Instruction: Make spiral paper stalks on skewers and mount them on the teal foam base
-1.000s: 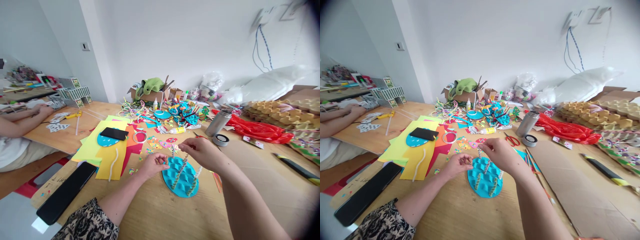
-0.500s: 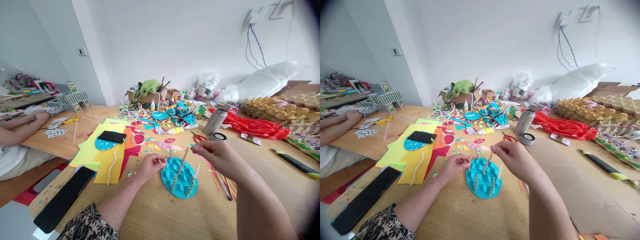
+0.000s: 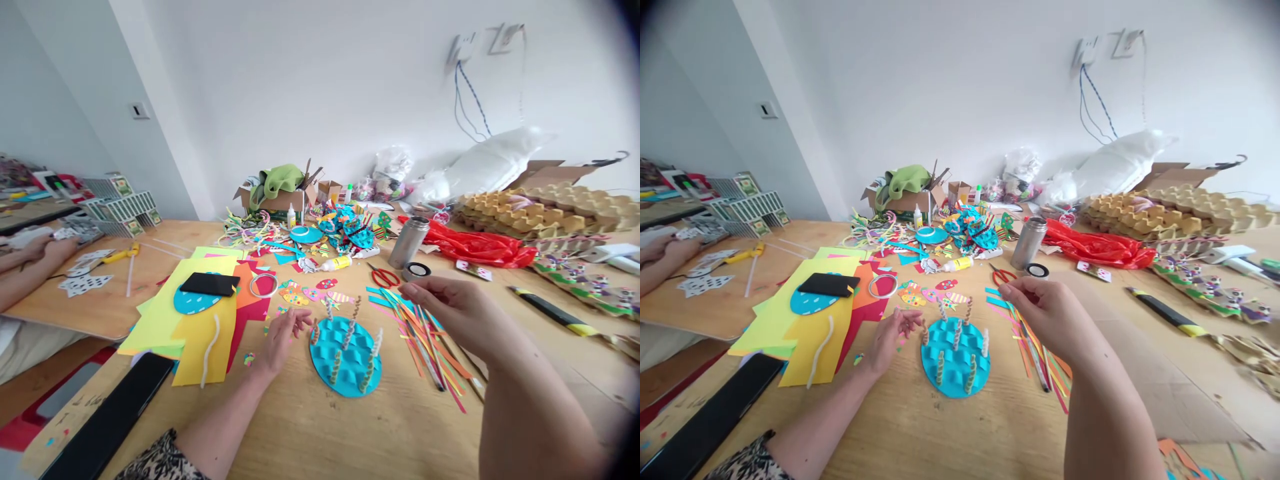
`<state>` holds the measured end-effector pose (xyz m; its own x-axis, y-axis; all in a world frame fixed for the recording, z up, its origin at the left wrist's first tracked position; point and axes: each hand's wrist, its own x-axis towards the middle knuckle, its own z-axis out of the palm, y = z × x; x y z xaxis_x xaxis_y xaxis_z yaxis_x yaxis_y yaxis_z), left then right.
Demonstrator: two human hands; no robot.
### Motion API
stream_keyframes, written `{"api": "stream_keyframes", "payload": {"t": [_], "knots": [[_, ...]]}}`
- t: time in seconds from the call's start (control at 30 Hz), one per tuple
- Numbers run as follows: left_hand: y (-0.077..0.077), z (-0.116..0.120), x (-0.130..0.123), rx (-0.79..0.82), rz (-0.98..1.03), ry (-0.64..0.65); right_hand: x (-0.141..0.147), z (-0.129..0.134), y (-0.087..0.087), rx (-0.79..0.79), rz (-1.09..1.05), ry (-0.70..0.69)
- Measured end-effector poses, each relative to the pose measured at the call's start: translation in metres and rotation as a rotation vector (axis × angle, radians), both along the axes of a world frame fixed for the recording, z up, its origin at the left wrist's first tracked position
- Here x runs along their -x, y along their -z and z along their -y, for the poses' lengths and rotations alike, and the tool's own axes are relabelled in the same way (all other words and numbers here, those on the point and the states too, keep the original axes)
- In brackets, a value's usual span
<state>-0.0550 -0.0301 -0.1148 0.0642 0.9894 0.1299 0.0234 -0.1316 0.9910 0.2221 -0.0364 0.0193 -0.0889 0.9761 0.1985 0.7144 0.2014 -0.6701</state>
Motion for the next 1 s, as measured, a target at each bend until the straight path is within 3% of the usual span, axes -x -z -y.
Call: {"api": "stream_keyframes", "payload": {"t": [0.2, 0.33, 0.57, 0.67, 0.83, 1.0], "knots": [[-0.004, 0.009, -0.002, -0.009, -0.087, -0.072, -0.008, -0.007, 0.007, -0.034, 0.024, -0.002], [-0.003, 0.014, 0.002, -0.18, -0.285, -0.11, -0.008, -0.014, 0.012, -0.022, -0.007, 0.04], [0.003, 0.015, 0.012, -0.524, -0.581, -0.071, 0.002, -0.022, 0.02, -0.148, -0.307, 0.314], [0.004, 0.017, 0.015, -0.574, -0.611, -0.079, 0.009, -0.027, 0.026, -0.225, -0.447, 0.416], [0.001, 0.019, 0.013, -0.634, -0.655, -0.09, 0.02, -0.033, 0.034, -0.307, -0.607, 0.462], [-0.001, 0.02, 0.008, -0.651, -0.685, -0.114, 0.023, -0.014, 0.054, -0.305, -0.671, 0.55]]}}
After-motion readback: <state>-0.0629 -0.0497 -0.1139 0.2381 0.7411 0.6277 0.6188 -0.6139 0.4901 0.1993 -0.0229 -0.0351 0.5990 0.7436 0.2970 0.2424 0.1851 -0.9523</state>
